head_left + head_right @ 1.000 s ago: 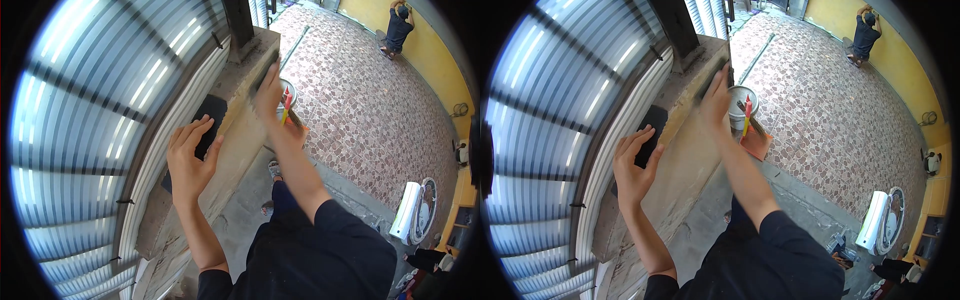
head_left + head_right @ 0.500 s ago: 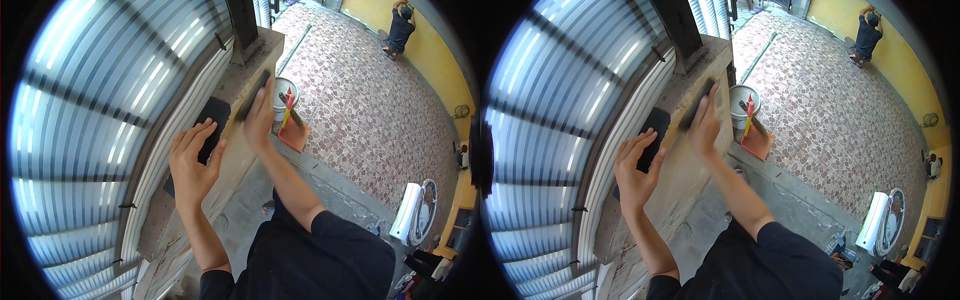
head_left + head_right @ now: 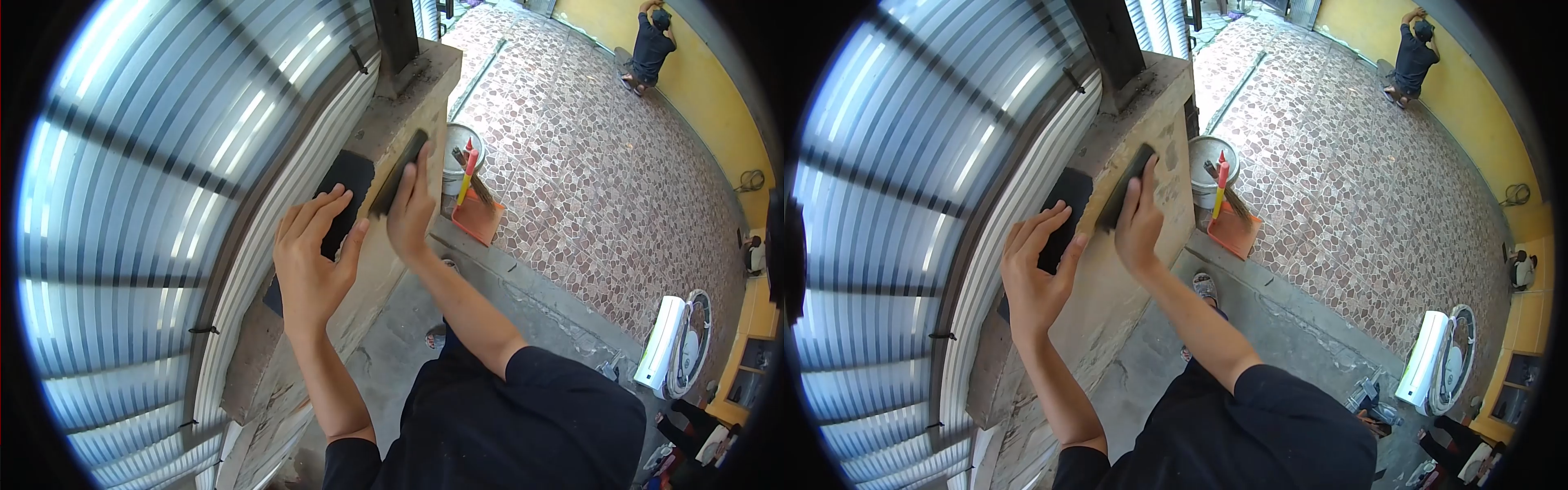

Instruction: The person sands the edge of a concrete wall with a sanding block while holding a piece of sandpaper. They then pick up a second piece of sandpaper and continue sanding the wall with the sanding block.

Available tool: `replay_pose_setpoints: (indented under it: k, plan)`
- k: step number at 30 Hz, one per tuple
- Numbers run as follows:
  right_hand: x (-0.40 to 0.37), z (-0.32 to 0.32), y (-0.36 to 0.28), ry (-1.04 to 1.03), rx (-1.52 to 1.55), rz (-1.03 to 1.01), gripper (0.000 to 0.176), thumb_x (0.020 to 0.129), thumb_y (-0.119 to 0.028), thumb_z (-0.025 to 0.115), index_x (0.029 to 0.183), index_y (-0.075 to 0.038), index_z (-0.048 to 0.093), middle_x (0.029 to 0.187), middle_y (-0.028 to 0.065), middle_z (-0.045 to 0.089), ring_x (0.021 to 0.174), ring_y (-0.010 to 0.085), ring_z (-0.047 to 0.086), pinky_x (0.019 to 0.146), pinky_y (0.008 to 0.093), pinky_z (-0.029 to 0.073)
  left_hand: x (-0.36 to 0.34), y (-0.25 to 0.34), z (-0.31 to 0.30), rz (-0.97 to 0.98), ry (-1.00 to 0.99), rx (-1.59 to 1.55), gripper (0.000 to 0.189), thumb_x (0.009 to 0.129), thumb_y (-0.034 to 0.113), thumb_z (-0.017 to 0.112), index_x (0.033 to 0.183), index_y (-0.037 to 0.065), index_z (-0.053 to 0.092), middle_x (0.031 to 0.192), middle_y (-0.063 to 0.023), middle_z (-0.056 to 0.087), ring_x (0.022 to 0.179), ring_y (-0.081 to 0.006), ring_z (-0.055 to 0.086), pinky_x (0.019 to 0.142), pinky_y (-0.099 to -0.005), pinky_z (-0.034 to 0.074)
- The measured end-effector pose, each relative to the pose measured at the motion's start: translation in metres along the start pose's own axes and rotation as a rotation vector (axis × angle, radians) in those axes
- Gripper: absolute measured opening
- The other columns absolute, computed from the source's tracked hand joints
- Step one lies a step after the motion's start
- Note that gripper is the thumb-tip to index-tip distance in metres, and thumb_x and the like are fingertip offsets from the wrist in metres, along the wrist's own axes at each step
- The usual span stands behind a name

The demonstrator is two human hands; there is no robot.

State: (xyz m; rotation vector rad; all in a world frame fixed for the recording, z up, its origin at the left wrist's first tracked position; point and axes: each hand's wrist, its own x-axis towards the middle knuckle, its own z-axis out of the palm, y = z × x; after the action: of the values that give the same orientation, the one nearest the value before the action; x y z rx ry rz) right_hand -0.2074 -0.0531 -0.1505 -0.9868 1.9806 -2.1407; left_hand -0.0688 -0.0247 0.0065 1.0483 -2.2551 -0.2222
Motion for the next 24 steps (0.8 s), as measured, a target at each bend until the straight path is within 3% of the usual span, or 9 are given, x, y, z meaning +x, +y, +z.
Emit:
replay_pose_setpoints:
  k: [1, 2, 4, 6, 10, 17, 20, 22, 24]
  plan:
    - [-0.009, -0.002, -0.004, -0.076, 0.031, 0.059, 0.056, 0.119, -0.031, 0.04, 0.166, 0.0, 0.039, 0.132, 0.0281, 0.072, 0.088, 0.0305, 0.072, 0.08, 0.0377, 0.057, 0.0, 0.0, -0.001, -0.013, -0.006, -0.005, 0.036, 0.088, 0.022, 0.088, 0.118, 0.003, 0.082, 0.123, -0.012, 0.079, 0.11, -0.0293, 0.072, 0.101, -0.0421, 0.054]
    - [0.001, 0.0, 0.0, -0.071, 0.032, 0.058, 0.056, 0.119, -0.031, 0.04, 0.166, 0.0, 0.039, 0.132, 0.0281, 0.072, 0.088, 0.0305, 0.072, 0.08, 0.0377, 0.057, 0.0, 0.0, -0.001, -0.025, -0.012, -0.008, 0.036, 0.088, 0.021, 0.087, 0.118, 0.003, 0.082, 0.124, -0.012, 0.079, 0.11, -0.0294, 0.072, 0.101, -0.042, 0.054]
    - [0.044, 0.006, 0.015, 0.051, -0.114, -0.083, 0.057, 0.12, -0.036, 0.037, 0.166, -0.002, 0.039, 0.127, 0.03, 0.073, 0.087, 0.0333, 0.073, 0.079, 0.0408, 0.057, 0.001, 0.001, -0.001, -0.028, -0.021, -0.01, 0.035, 0.088, 0.021, 0.087, 0.118, 0.002, 0.082, 0.123, -0.0121, 0.079, 0.11, -0.0295, 0.072, 0.101, -0.0419, 0.054]
    - [0.106, -0.006, -0.006, -0.073, -0.187, 0.238, 0.061, 0.119, -0.043, 0.035, 0.165, -0.005, 0.041, 0.12, 0.0309, 0.075, 0.095, 0.0372, 0.076, 0.083, 0.0437, 0.057, -0.001, -0.001, -0.001, -0.044, -0.035, -0.013, 0.035, 0.088, 0.021, 0.087, 0.118, 0.002, 0.082, 0.123, -0.0122, 0.079, 0.11, -0.0296, 0.071, 0.101, -0.0419, 0.054]
    - [0.155, 0.004, 0.018, 0.071, -0.067, 0.091, 0.063, 0.118, -0.049, 0.033, 0.164, -0.007, 0.044, 0.099, 0.027, 0.076, 0.083, 0.0349, 0.074, 0.077, 0.0433, 0.057, -0.001, -0.004, -0.001, 0.015, -0.011, 0.001, 0.035, 0.088, 0.021, 0.087, 0.118, 0.003, 0.081, 0.123, -0.0122, 0.079, 0.11, -0.0296, 0.072, 0.1, -0.0419, 0.055]
    - [0.005, -0.001, -0.009, 0.005, -0.102, -0.04, 0.053, 0.118, -0.027, 0.046, 0.161, 0.003, 0.045, 0.086, 0.0311, 0.068, 0.067, 0.0368, 0.069, 0.058, 0.0444, 0.046, 0.001, 0.0, -0.001, -0.001, -0.015, 0.012, 0.035, 0.088, 0.021, 0.087, 0.118, 0.003, 0.082, 0.124, -0.0126, 0.079, 0.112, -0.0294, 0.072, 0.101, -0.0417, 0.055]
    - [0.017, -0.001, -0.009, -0.022, -0.136, -0.017, 0.055, 0.119, -0.033, 0.039, 0.162, 0.002, 0.045, 0.113, 0.035, 0.072, 0.073, 0.0384, 0.07, 0.066, 0.045, 0.052, 0.0, -0.001, -0.001, -0.018, -0.015, -0.007, 0.036, 0.088, 0.022, 0.087, 0.118, 0.003, 0.082, 0.124, -0.0127, 0.079, 0.111, -0.029, 0.072, 0.101, -0.0418, 0.055]
    - [0.082, 0.018, 0.026, 0.186, -0.134, -0.227, 0.057, 0.119, -0.035, 0.038, 0.161, 0.002, 0.045, 0.113, 0.0343, 0.072, 0.078, 0.039, 0.071, 0.069, 0.0444, 0.053, 0.002, -0.002, -0.001, -0.011, -0.014, -0.001, 0.036, 0.088, 0.022, 0.088, 0.118, 0.003, 0.082, 0.123, -0.0126, 0.079, 0.111, -0.029, 0.072, 0.101, -0.0417, 0.055]
    - [0.133, -0.004, -0.011, -0.019, -0.131, 0.148, 0.058, 0.119, -0.037, 0.037, 0.161, 0.002, 0.045, 0.114, 0.0342, 0.073, 0.085, 0.0379, 0.073, 0.074, 0.0436, 0.054, -0.001, -0.003, 0.0, -0.019, -0.022, -0.004, 0.036, 0.088, 0.022, 0.088, 0.118, 0.003, 0.082, 0.123, -0.0126, 0.079, 0.111, -0.0289, 0.072, 0.101, -0.0416, 0.055]
